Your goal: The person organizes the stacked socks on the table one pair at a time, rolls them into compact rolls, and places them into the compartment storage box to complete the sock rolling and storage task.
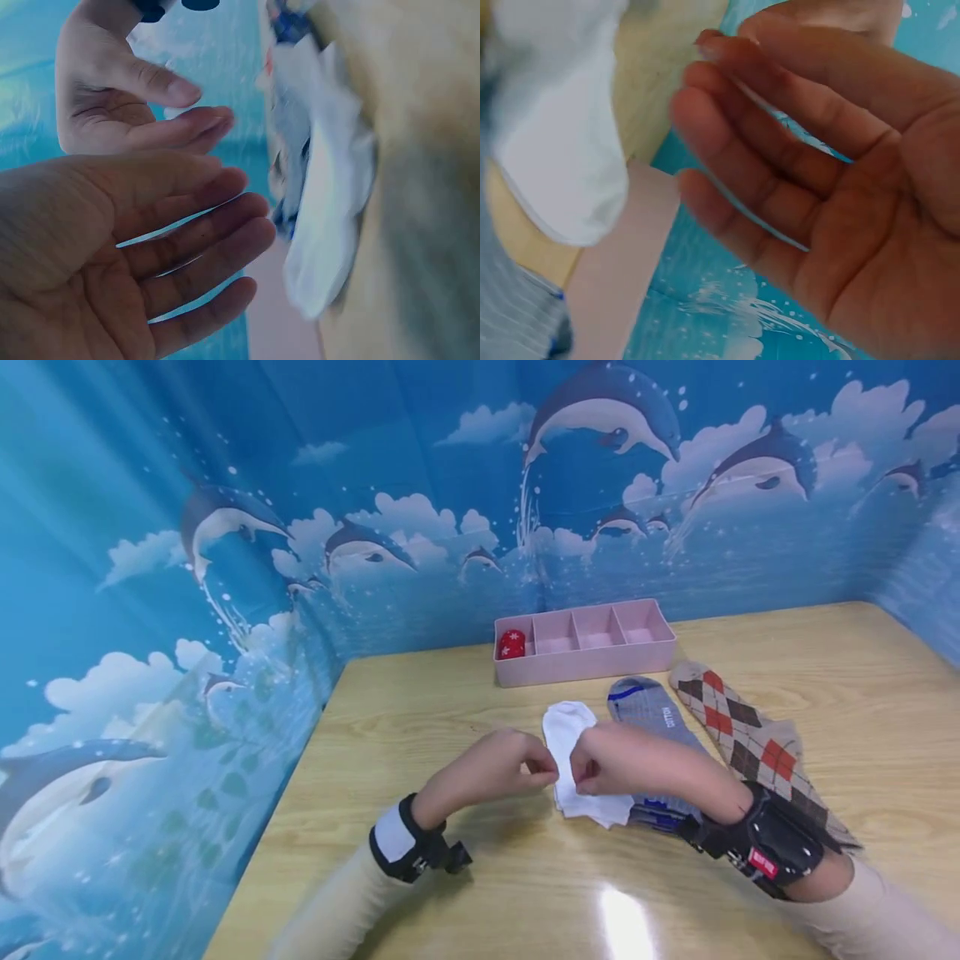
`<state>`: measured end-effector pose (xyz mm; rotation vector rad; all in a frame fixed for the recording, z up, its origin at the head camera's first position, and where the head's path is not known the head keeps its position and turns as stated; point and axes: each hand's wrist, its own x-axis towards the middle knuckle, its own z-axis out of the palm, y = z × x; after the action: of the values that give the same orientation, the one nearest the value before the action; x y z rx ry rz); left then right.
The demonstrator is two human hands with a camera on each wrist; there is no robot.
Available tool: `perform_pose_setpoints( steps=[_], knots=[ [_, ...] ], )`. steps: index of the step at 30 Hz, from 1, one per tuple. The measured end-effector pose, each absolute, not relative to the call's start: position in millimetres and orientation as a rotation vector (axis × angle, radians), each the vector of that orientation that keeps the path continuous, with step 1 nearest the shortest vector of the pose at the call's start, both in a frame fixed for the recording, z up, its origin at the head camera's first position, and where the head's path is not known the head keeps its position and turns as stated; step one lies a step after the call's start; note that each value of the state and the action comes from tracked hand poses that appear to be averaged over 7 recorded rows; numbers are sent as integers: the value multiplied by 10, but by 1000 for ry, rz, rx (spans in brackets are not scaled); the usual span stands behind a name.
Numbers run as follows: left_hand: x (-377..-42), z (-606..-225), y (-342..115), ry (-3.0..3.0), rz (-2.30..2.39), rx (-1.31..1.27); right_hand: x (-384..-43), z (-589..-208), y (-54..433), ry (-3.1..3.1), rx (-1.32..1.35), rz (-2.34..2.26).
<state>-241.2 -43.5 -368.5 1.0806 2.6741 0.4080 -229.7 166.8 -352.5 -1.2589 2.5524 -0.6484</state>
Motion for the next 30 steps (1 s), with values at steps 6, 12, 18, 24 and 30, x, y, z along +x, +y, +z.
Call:
perform_pose_setpoints(
  steps=[6,12,18,24,30],
  knots=[
    [-2274,-3921,-276,2603,222,1145,-2068,-3877,1691,2652,-1128,-525],
    [-2241,-4041,-215,2620,131,1161,-2011,-4033,1626,2787,-1151,-436],
    [-2226,-4012,-223,2694,85,1112,-2006,-4103,1544,2853,-1210,-425],
    [-2191,-4026,-220,2760,67,1137,-1974,-4173,1454,2941,-1260,-415],
    [-2198,-4063,-193,2773,118,1025,-1988,-4231,1425,2985,-1272,-396]
  ],
)
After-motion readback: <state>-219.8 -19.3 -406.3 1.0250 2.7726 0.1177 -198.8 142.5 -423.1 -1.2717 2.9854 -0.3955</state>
